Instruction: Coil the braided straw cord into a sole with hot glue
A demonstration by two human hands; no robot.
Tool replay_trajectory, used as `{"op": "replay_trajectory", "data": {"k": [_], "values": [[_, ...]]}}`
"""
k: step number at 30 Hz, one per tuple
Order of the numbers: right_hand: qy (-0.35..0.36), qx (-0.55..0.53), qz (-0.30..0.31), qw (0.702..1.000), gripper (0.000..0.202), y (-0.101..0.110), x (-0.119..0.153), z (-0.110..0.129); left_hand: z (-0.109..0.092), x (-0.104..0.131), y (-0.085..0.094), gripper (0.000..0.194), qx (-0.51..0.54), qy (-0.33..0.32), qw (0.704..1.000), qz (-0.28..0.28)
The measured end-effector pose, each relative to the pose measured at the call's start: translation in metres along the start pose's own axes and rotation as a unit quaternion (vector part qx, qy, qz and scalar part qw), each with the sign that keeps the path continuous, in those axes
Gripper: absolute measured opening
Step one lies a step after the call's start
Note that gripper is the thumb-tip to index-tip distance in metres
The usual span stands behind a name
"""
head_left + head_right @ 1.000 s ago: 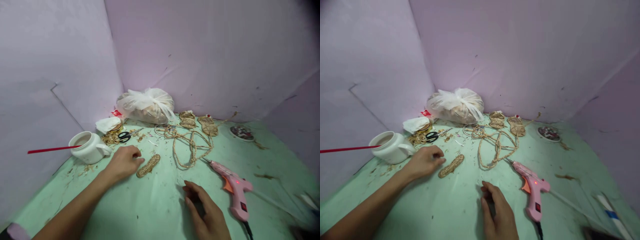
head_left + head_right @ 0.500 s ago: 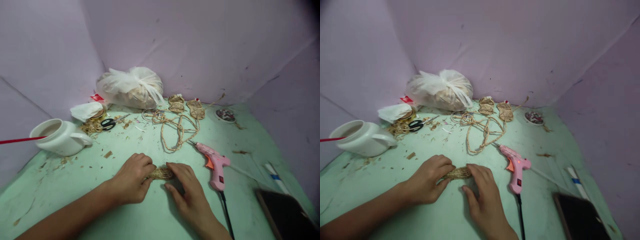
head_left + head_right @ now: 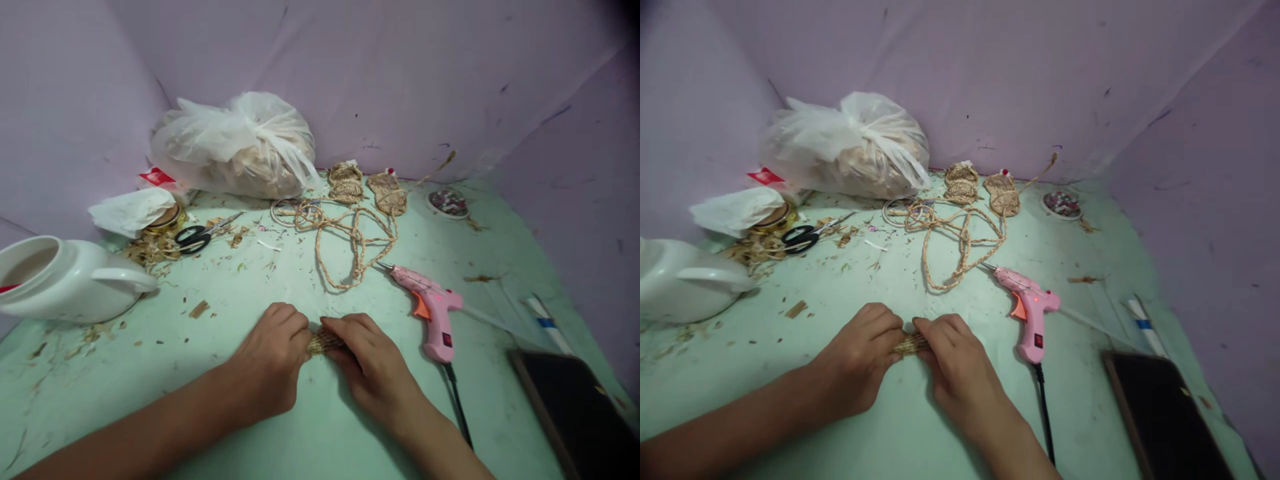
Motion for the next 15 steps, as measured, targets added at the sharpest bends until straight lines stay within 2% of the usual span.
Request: {"op": "replay_trajectory", "data": {"k": [4, 10, 12, 15], "values": [[0.005, -0.006, 0.041, 0.999, 0.04, 0.001, -0.005, -0.003, -0.003, -0.003, 0.0, 0.018, 0.004, -0.051, 0.999, 0.002], [0.015, -0.007, 0.073, 0.997, 0.03, 0.001, -0.011, -0.005, -0.004, -0.007, -0.003, 0.019, 0.022, -0.105, 0.992, 0.069], [0.011, -0.014, 0.068, 0.998, 0.027, 0.002, -0.011, -0.006, -0.002, -0.008, -0.001, 0.02, 0.024, -0.09, 0.993, 0.065], [-0.007, -0.018, 0.036, 0.999, 0.028, 0.005, -0.009, -0.006, 0.009, -0.005, 0.009, 0.013, 0.042, -0.026, 0.998, 0.045]]}}
Point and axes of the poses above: each hand's wrist, its own x-axis away from the middle knuckle, its own y-axis out of the back of the hand, z = x × y, the point moved 8 cm from there along -x, towards the middle knuckle, and after that the axes turned 10 degrees about -x, right-handed, at the moved point
